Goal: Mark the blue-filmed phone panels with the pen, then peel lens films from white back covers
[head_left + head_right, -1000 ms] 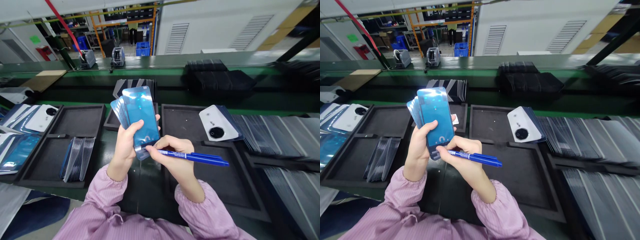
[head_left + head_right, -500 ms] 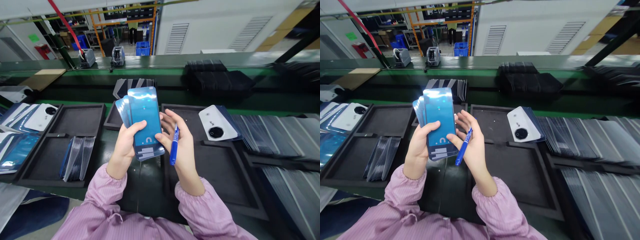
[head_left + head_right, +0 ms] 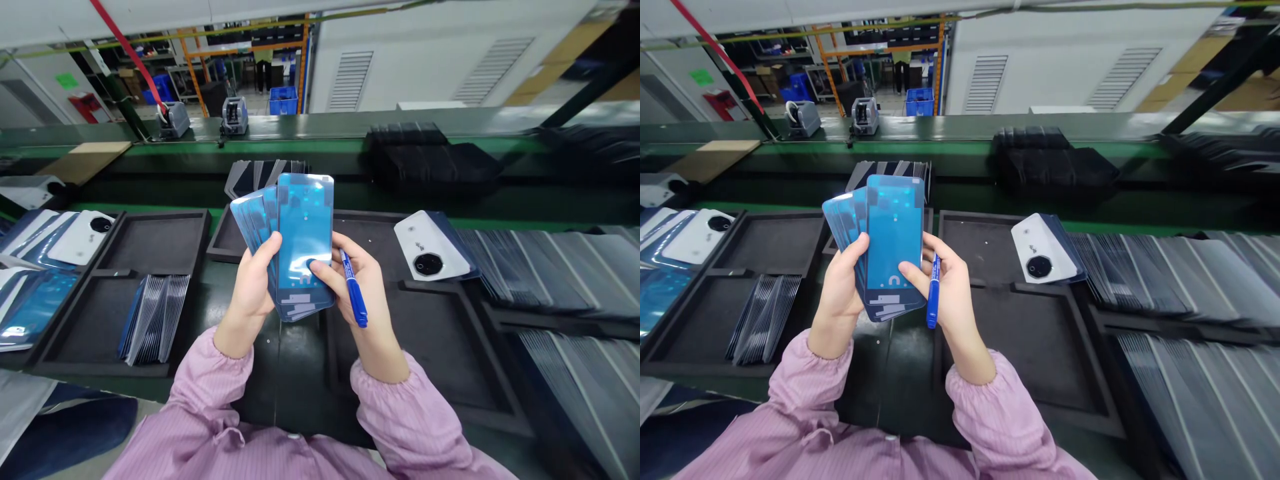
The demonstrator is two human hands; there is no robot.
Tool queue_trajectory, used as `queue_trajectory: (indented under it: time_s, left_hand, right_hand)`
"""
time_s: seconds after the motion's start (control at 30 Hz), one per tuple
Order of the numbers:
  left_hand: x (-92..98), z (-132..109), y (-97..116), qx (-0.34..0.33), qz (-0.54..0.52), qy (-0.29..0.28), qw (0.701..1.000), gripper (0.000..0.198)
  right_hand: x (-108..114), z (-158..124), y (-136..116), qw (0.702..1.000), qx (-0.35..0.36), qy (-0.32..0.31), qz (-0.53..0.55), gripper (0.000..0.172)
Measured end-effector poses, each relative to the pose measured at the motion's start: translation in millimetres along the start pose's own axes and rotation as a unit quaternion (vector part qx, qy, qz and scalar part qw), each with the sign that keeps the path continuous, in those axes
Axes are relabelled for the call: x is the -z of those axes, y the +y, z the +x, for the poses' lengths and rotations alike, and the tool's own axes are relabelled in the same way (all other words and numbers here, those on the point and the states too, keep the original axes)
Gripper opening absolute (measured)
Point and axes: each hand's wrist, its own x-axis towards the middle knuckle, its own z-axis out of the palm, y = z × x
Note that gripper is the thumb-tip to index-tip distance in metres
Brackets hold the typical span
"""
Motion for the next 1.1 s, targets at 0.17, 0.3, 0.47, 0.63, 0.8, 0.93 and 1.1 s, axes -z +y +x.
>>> queue_trajectory:
  time_s: [0.17,0.3,0.47,0.63,0.8,0.93,1.1]
  left_hand:
    - [0.1,0,-3,-0.027,0.014,-0.035,0.999,0.053]
    - [1.7,3,-2,-0.032,0.018,-0.032,0.999,0.047]
    - [5.9,10,5,-0.093,0.017,0.040,0.995,0.032]
    - [9.0,11,9,-0.114,0.016,0.052,0.992,0.032]
    - [8.8,10,8,-0.103,0.016,0.054,0.993,0.028]
    - [7.8,10,8,-0.100,0.011,0.047,0.994,0.029]
    - [7.0,8,10,-0.103,0.017,0.052,0.993,0.027]
  right_hand:
    - [0,0,-2,1.000,-0.002,-0.003,-0.025,0.067]
    - [-2,-1,-2,0.995,0.079,0.036,-0.057,0.063]
    - [0,-11,-8,0.964,0.250,0.084,-0.031,0.034]
    - [0,-19,-11,0.974,0.162,-0.130,-0.087,0.026]
    - [-8,-19,-11,0.968,0.164,-0.056,-0.181,0.034]
    - [-11,-20,-13,0.961,0.184,-0.058,-0.201,0.032]
    - [-12,-20,-13,0.957,0.189,-0.053,-0.211,0.031]
